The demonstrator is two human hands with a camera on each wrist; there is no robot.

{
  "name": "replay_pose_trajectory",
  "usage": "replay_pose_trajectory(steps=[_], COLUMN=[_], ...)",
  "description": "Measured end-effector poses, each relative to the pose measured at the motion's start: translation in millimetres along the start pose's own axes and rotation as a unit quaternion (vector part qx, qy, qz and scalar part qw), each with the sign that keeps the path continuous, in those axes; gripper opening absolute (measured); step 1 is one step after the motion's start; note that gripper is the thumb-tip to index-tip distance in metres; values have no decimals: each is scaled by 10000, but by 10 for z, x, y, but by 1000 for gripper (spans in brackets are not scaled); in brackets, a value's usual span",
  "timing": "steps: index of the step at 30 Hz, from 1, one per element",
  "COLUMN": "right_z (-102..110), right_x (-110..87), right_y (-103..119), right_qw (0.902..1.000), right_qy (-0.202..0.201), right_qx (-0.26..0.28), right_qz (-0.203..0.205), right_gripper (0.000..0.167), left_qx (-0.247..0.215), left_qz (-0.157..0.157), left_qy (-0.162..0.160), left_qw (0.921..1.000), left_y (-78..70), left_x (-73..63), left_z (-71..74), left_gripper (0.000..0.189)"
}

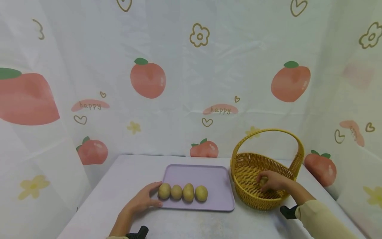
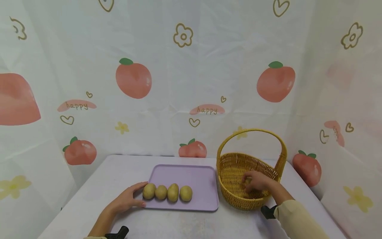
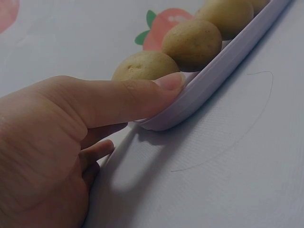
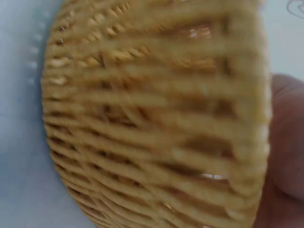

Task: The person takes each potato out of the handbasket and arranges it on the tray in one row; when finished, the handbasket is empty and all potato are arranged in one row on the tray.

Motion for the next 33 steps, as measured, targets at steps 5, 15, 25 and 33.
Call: replay_pose_trajectory(steps=[5, 15, 25, 33], right_z=[-2, 97, 132, 59], right_x=[-31, -153, -266, -287], right_y=[145, 464, 854, 1248], right_qw=[9966, 9895, 9854, 9753], right_qy=[-429, -1224, -1478, -1663], right_qx=[-183, -247, 110, 540], right_qz=[678, 735, 834, 1349], right_gripper=[16, 31, 39, 38], left_qx=[-10, -56, -35, 1], left_qz=[-16, -66, -175, -168], left_qy=[2, 37, 32, 24], left_qw=[10000, 10000, 9998, 9999], left_y=[3, -1, -12, 10], left_x=[1, 9, 8, 20], left_z=[-10, -16, -8, -11], left_gripper=[84, 84, 86, 85])
Point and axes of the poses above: each hand's wrist, its own x-axis towards the middle knuckle, its own z-axis out of the back of the hand, y = z × x, the point moved 6 cm from there along x, towards the middle knuckle, and after that the axes turned 9 degrees about -x, right-handed, at the moved point
